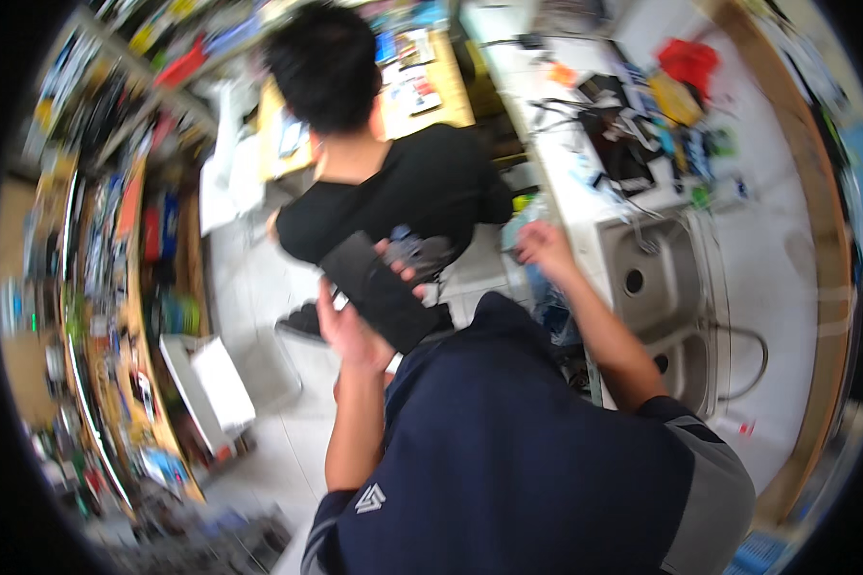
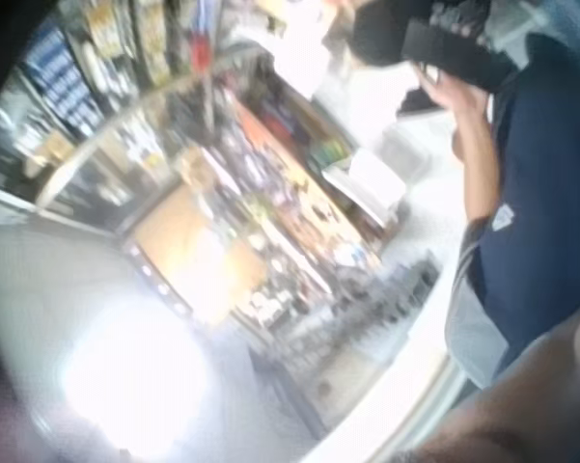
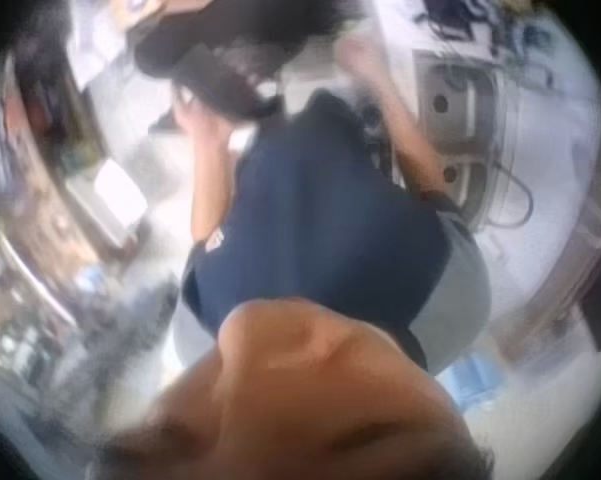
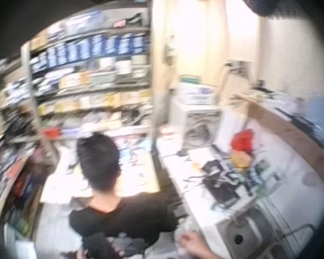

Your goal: The person repeatedly picks up a black smartphone, turns it over to inspect both sides, and places it back on the workbench. The person also briefly handles a small black rectangular component and a red mat on the cluttered workbench.

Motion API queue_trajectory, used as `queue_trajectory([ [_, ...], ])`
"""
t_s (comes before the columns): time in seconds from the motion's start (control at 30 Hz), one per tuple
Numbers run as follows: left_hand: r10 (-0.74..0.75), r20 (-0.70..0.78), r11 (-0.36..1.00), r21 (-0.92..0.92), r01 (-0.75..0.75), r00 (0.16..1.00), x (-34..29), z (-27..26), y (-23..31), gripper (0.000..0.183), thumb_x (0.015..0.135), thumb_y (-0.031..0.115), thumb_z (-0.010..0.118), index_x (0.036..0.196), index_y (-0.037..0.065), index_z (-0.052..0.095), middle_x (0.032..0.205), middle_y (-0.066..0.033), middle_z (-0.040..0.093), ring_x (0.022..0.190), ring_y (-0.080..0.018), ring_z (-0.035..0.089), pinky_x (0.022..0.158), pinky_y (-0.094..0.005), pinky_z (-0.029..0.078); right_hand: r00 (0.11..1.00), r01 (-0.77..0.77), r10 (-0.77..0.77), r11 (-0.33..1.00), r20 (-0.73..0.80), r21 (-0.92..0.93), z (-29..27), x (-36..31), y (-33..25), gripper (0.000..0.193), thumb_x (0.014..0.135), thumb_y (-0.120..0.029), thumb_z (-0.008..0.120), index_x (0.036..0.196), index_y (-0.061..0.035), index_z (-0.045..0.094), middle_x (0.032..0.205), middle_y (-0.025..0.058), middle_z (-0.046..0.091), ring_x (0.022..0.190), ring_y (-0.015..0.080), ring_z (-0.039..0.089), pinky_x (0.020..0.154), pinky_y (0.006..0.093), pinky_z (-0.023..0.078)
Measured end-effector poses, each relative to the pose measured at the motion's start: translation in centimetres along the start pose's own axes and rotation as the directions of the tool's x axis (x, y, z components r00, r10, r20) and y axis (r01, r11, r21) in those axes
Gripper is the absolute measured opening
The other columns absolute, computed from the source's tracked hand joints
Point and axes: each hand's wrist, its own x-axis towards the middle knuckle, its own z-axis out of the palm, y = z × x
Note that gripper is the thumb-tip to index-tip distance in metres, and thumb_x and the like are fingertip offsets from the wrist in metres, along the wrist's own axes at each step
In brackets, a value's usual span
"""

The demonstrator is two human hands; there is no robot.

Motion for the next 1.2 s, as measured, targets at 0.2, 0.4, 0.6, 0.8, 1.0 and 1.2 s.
queue_trajectory([
  [0.2, 0.186, 0.051, 0.973, -0.151, -0.177, 0.981, 0.8, -0.8, -1.3, 0.065, 0.105, 0.057, 0.034, 0.147, 0.007, 0.041, 0.127, -0.0136, 0.059, 0.113, -0.0254, 0.061, 0.099, -0.0476, 0.05, 0.924, 0.331, -0.379, 0.74, 0.044, -0.585, -7.3, 19.8, -1.0, 0.02, 0.094, -0.009, 0.057, 0.106, 0.0005, 0.07, 0.091, 0.0151, 0.072, 0.078, 0.0291, 0.069, 0.073, 0.0402, 0.055],
  [0.4, 0.408, -0.246, 0.901, -0.049, -0.432, 0.879, 1.4, -0.3, -3.9, 0.06, 0.103, 0.057, 0.042, 0.143, 0.011, 0.045, 0.118, -0.0065, 0.06, 0.109, -0.0205, 0.061, 0.093, -0.0439, 0.052, 0.797, 0.547, -0.04, -0.379, 0.603, -0.747, -6.1, 28.6, -1.0, 0.018, 0.083, -0.013, 0.063, 0.093, -0.0069, 0.076, 0.105, 0.0129, 0.067, 0.113, 0.0309, 0.058, 0.097, 0.0462, 0.044],
  [0.6, 0.479, -0.418, 0.858, 0.037, -0.512, 0.772, 2.2, 1.6, -5.9, 0.059, 0.103, 0.059, 0.043, 0.14, 0.012, 0.047, 0.113, -0.0057, 0.058, 0.106, -0.0204, 0.058, 0.091, -0.0424, 0.053, 0.779, 0.591, 0.274, -0.619, 0.563, -0.517, -5.4, 31.9, 4.4, 0.021, 0.092, -0.022, 0.058, 0.095, -0.0169, 0.078, 0.104, 0.0052, 0.074, 0.11, 0.0258, 0.063, 0.103, 0.0428, 0.035],
  [0.8, 0.518, -0.46, 0.843, 0.13, -0.522, 0.721, 3.5, 3.3, -7.5, 0.055, 0.099, 0.06, 0.051, 0.131, 0.014, 0.051, 0.107, -0.0052, 0.057, 0.1, -0.0197, 0.056, 0.087, -0.0413, 0.051, 0.893, 0.431, 0.173, -0.06, 0.416, -0.9, -3.3, 31.2, 0.5, 0.026, 0.091, -0.022, 0.057, 0.1, -0.0039, 0.073, 0.102, 0.02, 0.074, 0.098, 0.0353, 0.071, 0.084, 0.0489, 0.054],
  [1.0, 0.483, -0.336, 0.875, 0.223, -0.43, 0.809, 6.9, 3.6, -5.7, 0.05, 0.094, 0.056, 0.062, 0.124, 0.018, 0.052, 0.103, -0.0032, 0.056, 0.094, -0.0182, 0.054, 0.083, -0.0371, 0.047, 0.904, 0.126, 0.004, 0.953, 0.429, -0.276, -8.6, 24.7, -8.7, 0.01, 0.097, -0.011, 0.058, 0.096, -0.0017, 0.057, 0.079, 0.007, 0.066, 0.074, 0.0135, 0.065, 0.068, 0.0274, 0.05],
  [1.2, 0.344, -0.309, 0.933, 0.222, -0.284, 0.887, 12.2, 6.4, -4.8, 0.056, 0.099, 0.057, 0.053, 0.127, 0.009, 0.053, 0.1, -0.0091, 0.053, 0.088, -0.0199, 0.05, 0.075, -0.0355, 0.046, 0.835, 0.372, -0.288, 0.923, 0.468, -0.097, -8.3, 13.1, -18.4, 0.024, 0.099, -0.01, 0.06, 0.122, -0.0034, 0.058, 0.095, 0.0043, 0.064, 0.08, 0.0097, 0.06, 0.069, 0.0266, 0.049],
])
